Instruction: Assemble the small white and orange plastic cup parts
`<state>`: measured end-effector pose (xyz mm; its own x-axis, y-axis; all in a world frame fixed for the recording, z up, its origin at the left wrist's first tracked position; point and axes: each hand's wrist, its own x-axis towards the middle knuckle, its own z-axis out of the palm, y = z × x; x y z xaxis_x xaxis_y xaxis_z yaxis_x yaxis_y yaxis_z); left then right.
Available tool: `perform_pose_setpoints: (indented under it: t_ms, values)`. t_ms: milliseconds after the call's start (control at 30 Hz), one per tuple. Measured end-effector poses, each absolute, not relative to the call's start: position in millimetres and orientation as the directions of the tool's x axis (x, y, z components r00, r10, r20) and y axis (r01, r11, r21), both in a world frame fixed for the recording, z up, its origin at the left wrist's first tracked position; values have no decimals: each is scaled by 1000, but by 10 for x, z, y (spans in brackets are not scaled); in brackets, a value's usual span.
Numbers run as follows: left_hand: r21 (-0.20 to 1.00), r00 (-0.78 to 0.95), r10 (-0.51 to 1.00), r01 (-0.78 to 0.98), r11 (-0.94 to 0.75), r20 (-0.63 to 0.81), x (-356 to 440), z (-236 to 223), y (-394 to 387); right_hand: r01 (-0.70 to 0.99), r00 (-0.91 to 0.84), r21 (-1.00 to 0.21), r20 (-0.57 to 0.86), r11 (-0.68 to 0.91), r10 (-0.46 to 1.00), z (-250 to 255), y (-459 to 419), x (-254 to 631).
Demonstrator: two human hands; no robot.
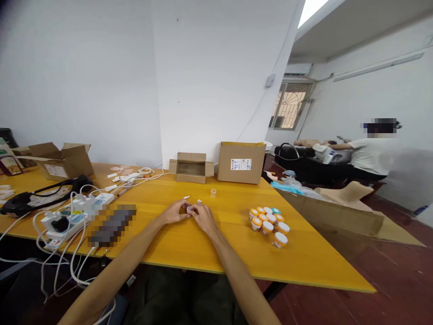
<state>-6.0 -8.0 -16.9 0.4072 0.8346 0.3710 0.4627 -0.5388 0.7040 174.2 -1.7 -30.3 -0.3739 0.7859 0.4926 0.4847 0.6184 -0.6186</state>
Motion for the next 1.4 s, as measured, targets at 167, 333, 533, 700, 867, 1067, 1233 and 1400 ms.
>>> perform_pose_setpoints:
  t_ms: [167,333,533,700,867,1067,1233,1400]
  values:
    - [695,394,835,472,-542,384,-60,-175,-75,430,-358,-670,489,605,795,-327,2,1745]
    - [689,409,822,459,-560,396,-64,-162,-85,391,-327,-720,474,573,818,-304,-24,1737]
    - [673,347,832,490,-554,433,-73,-172,-76,484,-166,-657,579,578,798,-320,22,1809]
    - [651,243,827,520,-553,508,-112,-161,-45,644,-64,-593,588,483,807,-361,126,1937]
    - [591,156,835,639,-493,528,-166,-167,16,769,-185,-434,552,470,813,-403,172,1939]
    - [490,187,834,735,-470,520,-190,-193,35,860,-300,-263,431,437,851,-401,135,1872]
    - [403,281,811,756,-516,512,-174,-210,32,873,-328,-236,364,427,872,-292,76,1850]
    - [394,302,834,773,-498,462,-177,-237,57,871,-334,-238,357,431,872,-229,48,1838]
